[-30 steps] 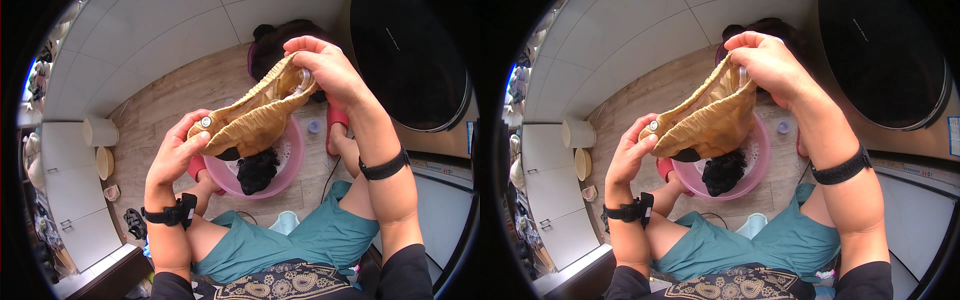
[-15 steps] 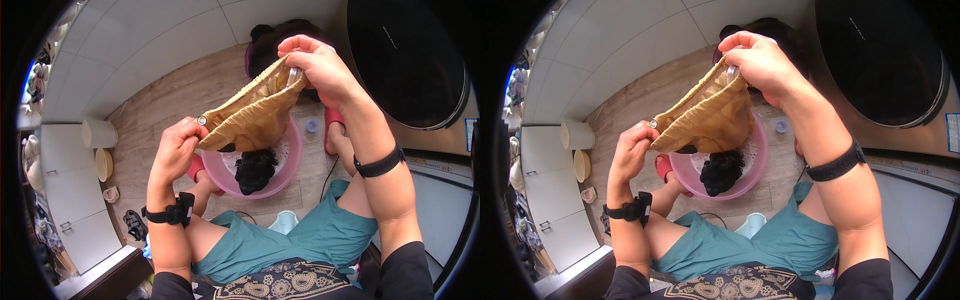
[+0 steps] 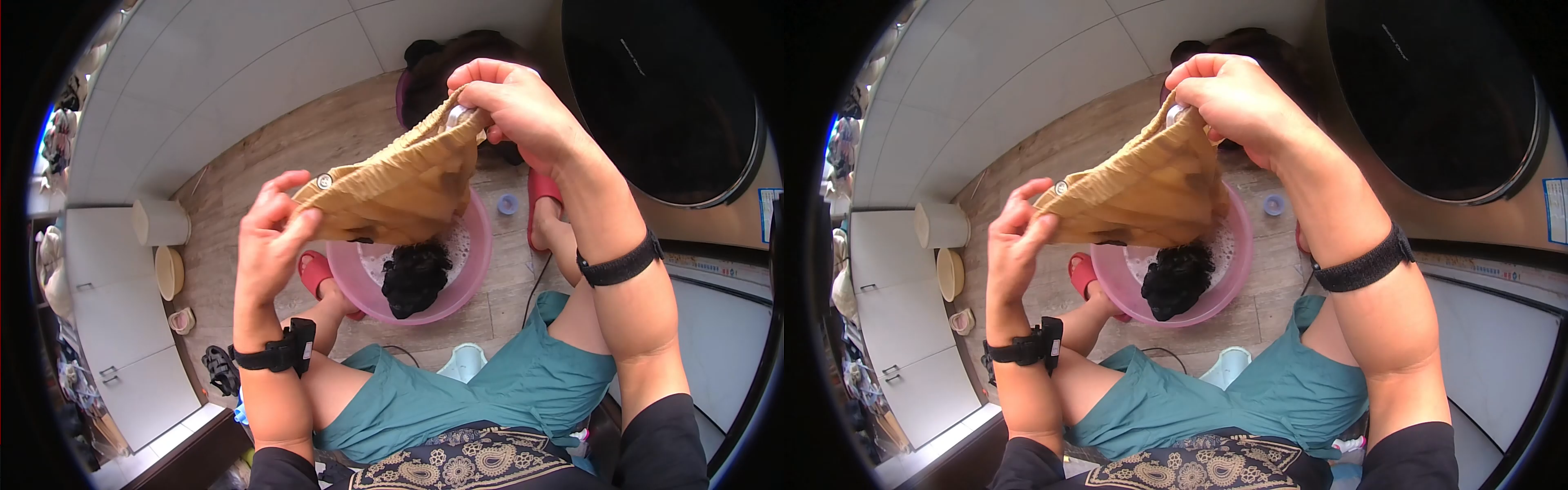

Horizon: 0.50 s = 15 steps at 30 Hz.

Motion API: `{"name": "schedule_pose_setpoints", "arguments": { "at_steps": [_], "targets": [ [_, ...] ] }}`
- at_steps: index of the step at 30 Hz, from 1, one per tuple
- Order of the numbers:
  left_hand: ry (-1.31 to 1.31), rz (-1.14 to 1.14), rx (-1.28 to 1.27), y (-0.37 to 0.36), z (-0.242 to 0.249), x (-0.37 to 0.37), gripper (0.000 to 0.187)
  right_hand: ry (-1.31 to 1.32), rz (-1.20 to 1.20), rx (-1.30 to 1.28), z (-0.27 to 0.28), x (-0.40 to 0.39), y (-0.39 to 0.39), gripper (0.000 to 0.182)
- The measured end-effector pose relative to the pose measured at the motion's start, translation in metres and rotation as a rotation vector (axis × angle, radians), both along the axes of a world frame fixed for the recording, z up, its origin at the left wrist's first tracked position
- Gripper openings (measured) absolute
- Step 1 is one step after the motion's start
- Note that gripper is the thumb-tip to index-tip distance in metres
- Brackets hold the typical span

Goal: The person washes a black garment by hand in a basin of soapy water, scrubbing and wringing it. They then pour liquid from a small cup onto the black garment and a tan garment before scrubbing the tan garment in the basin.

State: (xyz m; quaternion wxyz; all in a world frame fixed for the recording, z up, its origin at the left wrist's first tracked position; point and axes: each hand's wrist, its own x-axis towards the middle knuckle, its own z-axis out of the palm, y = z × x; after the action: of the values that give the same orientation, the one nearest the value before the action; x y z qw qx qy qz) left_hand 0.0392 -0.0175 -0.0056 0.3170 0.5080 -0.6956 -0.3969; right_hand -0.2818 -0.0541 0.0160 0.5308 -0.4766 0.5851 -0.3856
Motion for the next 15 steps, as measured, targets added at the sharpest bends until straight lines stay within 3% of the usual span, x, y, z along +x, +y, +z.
{"name": "schedule_pose_setpoints", "arguments": {
  "at_steps": [2, 5, 12, 15],
  "targets": [
    [0.23, 0.129, 0.103, 0.001, 0.003, 0.002, 0.021, 0.045, 0.047, 0.002, -0.001, -0.002, 0.001, 0.016],
    [0.468, 0.134, 0.167, -0.004, 0.001, 0.01, 0.019, 0.074, 0.153, 0.014, 0.002, -0.001, 0.006, 0.022],
    [0.331, 0.143, 0.12, -0.005, 0.0, 0.017, 0.022, 0.283, 0.476, -0.106, -0.007, -0.006, 0.008, 0.042],
    [0.478, 0.119, 0.156, -0.003, 0.004, 0.013, 0.021, 0.443, 0.552, -0.055, 0.001, -0.004, 0.01, 0.035]
  ]
}}
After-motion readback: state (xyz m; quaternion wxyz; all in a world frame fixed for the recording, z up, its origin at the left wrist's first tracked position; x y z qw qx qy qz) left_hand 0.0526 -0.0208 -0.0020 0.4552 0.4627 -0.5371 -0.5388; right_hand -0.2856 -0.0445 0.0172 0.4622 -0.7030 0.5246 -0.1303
